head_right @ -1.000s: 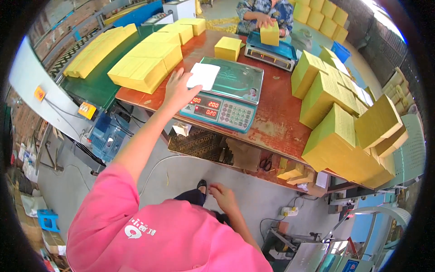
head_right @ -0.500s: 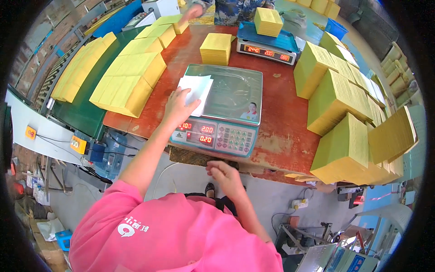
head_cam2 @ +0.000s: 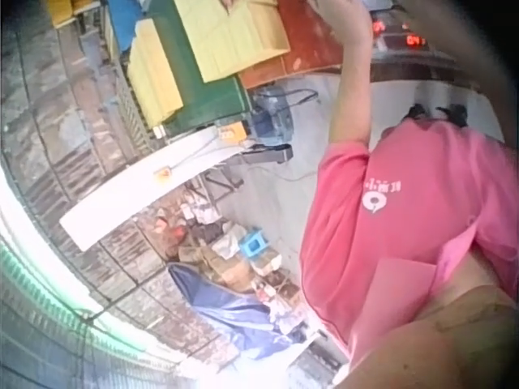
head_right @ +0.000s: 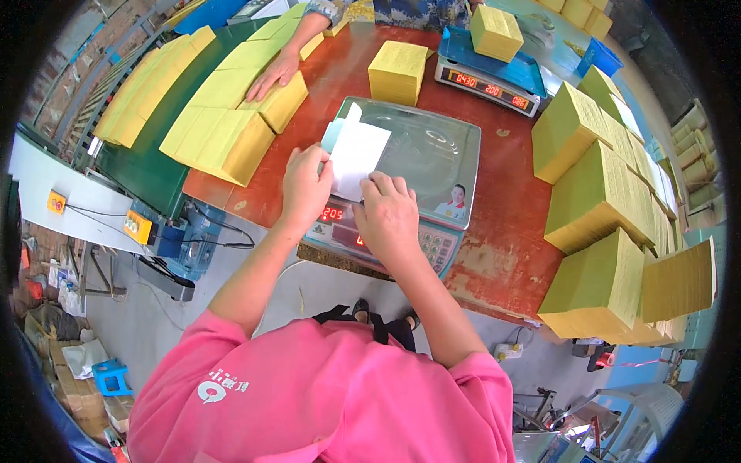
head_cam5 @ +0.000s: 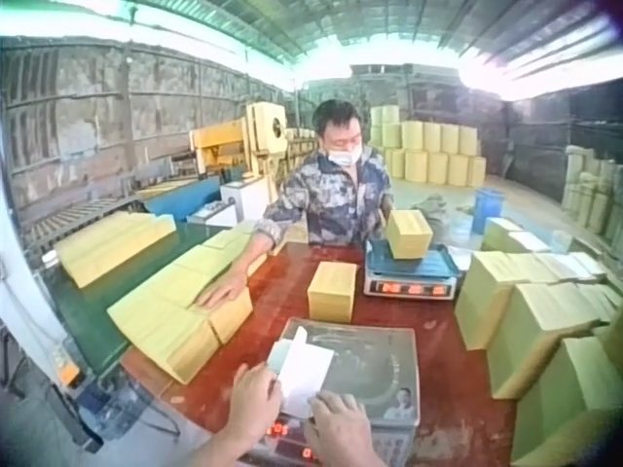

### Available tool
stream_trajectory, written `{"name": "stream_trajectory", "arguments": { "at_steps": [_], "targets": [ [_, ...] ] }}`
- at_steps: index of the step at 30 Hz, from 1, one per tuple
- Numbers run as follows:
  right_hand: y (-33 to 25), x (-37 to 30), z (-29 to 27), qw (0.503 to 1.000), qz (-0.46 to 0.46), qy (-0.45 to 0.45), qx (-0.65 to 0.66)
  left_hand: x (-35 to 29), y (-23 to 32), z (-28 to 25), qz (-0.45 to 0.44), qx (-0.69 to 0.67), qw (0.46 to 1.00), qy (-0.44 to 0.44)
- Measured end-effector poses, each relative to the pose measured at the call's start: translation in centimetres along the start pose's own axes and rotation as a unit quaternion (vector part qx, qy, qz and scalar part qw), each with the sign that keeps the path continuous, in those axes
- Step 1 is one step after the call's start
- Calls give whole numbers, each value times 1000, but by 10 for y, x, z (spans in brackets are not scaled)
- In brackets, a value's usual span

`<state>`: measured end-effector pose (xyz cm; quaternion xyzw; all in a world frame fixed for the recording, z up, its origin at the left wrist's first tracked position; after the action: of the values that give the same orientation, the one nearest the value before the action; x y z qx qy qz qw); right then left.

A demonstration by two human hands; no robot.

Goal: The recorder is weighing stacks of yellow paper, using a banding machine to secure them with elastic bands, and then stacking the finished bundles.

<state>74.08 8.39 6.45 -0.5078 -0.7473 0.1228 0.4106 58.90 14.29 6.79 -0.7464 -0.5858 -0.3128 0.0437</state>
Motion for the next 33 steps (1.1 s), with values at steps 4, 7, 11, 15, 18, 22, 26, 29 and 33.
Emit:
{"name": "stream_trajectory", "arguments": {
  "at_steps": [4,7,11,15,18,22,26,29,33],
  "targets": [
    [8,1,9,999,26,3,-34,5,10,2,94,-88,991,31],
    [11,0,7,996,28,33,-80,12,9,6,126,-48,989,-56],
    [18,8,9,994,52,-5,-100,17,3,14,137,-27,987,-84],
    [19,15,14,997,58,-14,-38,26,-1,18,85,-73,983,-142],
    [16,19,13,995,65,-11,77,34,-12,22,2,-157,968,-197],
    [12,22,21,968,95,-17,232,37,-28,32,-75,-312,908,-270],
    [8,23,22,967,95,-23,237,35,-30,31,-137,-387,863,-295],
    [6,24,26,976,36,-19,212,36,-30,31,-173,-420,834,-313],
    [5,24,25,975,38,-17,217,37,-29,30,-184,-413,837,-309]
  ]
}}
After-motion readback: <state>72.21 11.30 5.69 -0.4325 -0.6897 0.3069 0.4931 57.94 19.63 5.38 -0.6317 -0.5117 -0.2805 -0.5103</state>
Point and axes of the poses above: each hand's wrist, its own x-axis towards the middle knuckle, its own z-axis out of the palm, y = z × x, the point moved 5 cm from there along x, towards the middle knuckle, and after that the axes turned 11 degrees about x, right-handed, at the moved point
